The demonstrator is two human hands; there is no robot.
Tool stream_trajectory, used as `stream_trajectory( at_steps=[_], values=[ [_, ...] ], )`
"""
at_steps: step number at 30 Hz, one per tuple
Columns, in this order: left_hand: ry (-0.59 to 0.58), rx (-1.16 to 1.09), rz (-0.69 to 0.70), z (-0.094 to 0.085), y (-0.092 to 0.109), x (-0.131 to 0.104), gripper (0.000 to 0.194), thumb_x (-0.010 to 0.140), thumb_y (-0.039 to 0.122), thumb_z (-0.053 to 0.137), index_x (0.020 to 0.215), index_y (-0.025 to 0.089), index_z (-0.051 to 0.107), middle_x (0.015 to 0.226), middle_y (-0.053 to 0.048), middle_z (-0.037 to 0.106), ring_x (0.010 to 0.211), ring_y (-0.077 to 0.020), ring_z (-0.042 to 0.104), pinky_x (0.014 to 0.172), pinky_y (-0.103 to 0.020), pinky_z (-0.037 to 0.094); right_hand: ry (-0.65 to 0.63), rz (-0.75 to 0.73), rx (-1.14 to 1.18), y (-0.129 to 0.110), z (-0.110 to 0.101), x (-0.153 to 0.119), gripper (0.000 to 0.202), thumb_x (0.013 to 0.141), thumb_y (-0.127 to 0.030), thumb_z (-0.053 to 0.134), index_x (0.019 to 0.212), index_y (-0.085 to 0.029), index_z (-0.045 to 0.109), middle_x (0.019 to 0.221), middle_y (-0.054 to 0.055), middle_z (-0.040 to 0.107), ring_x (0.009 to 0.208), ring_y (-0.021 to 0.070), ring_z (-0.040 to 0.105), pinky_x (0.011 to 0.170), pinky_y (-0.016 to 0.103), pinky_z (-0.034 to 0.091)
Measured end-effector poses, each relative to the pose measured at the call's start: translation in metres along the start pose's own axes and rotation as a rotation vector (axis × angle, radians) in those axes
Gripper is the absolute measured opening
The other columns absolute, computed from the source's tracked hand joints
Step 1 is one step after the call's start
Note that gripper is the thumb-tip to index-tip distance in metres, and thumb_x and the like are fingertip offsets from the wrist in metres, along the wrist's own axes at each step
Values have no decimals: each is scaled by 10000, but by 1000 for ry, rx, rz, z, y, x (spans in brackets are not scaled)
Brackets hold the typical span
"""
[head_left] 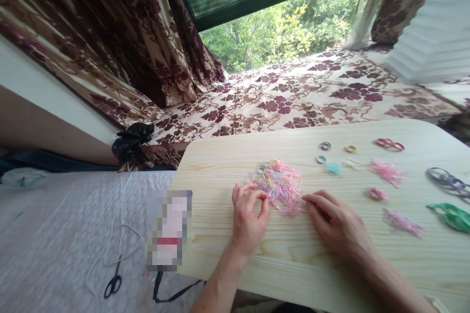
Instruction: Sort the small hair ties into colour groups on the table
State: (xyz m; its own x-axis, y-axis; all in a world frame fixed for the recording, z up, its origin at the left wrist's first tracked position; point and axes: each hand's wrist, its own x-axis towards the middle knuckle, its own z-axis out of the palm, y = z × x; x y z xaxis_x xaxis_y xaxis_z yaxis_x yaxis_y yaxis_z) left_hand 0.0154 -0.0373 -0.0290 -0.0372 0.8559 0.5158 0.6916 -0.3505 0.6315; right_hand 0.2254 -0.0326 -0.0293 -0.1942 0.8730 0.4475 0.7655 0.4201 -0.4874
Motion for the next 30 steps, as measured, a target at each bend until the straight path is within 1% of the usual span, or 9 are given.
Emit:
stream_trajectory(
  at_steps=[3, 6, 10, 13, 17, 21, 23, 26, 30],
  values=[
    [-14, -82, -62, 2, -1, 1, 89, 864, 139, 599, 844, 218, 635, 876, -30, 712, 990, -217, 649, 1056, -507, 414, 15, -4, -6, 1, 1, -1, 221, 943, -281, 476, 928, -231, 692, 870, 12, 722, 748, 134, 684, 658, 242, 507],
    [-36, -146, -90, 1, -2, 0, 105, 868, 137, 587, 853, 217, 654, 907, -47, 710, 1023, -227, 636, 1017, -488, 455, 22, -18, -14, 2, 2, -2, 219, 943, -278, 479, 926, -226, 692, 871, 11, 720, 754, 136, 685, 662, 242, 505],
    [-61, -203, -74, -2, -1, 1, 138, 858, 115, 580, 856, 219, 670, 907, -47, 708, 1076, -232, 609, 992, -453, 478, 24, -23, -20, 3, 3, -2, 216, 944, -275, 479, 933, -224, 689, 873, 12, 719, 754, 137, 683, 667, 245, 504],
    [-56, -223, -65, -4, 1, 2, 112, 848, 126, 603, 842, 215, 669, 911, -47, 703, 1090, -231, 601, 984, -433, 486, 12, -10, -16, 3, 4, -1, 220, 943, -286, 477, 936, -230, 689, 876, 14, 720, 758, 140, 683, 668, 248, 505],
    [-42, -224, -75, -4, 2, 3, 72, 843, 152, 626, 820, 211, 662, 965, -59, 686, 1097, -230, 601, 997, -437, 483, -15, 22, 0, 3, 4, -2, 228, 940, -306, 474, 932, -238, 691, 890, 23, 725, 775, 148, 688, 676, 253, 511],
    [-8, -221, -90, -1, 0, 1, 79, 842, 146, 616, 862, 209, 659, 1008, -74, 671, 1074, -228, 619, 1022, -464, 474, -21, 40, 0, 2, 2, 0, 231, 937, -301, 472, 940, -235, 694, 898, 29, 727, 784, 156, 691, 684, 264, 518],
    [1, -220, -82, 1, -1, 0, 102, 847, 142, 613, 906, 213, 658, 982, -69, 678, 1057, -228, 627, 1036, -482, 466, -24, 22, 11, -2, -1, 1, 229, 935, -284, 470, 930, -234, 693, 896, 29, 726, 773, 152, 691, 665, 258, 519],
    [-8, -218, -65, 2, -1, 0, 130, 857, 146, 617, 957, 219, 654, 972, -65, 686, 1061, -228, 627, 1041, -491, 467, -21, -22, 56, -14, -6, 4, 224, 935, -260, 470, 942, -232, 692, 909, 34, 720, 768, 145, 686, 668, 250, 525],
    [-20, -225, -43, 2, 0, 0, 134, 865, 144, 618, 966, 225, 655, 998, -60, 688, 1081, -225, 622, 1046, -476, 470, -39, -44, 136, -35, -2, 12, 226, 941, -258, 474, 997, -228, 691, 937, 53, 708, 789, 153, 682, 686, 261, 537]
  ],
)
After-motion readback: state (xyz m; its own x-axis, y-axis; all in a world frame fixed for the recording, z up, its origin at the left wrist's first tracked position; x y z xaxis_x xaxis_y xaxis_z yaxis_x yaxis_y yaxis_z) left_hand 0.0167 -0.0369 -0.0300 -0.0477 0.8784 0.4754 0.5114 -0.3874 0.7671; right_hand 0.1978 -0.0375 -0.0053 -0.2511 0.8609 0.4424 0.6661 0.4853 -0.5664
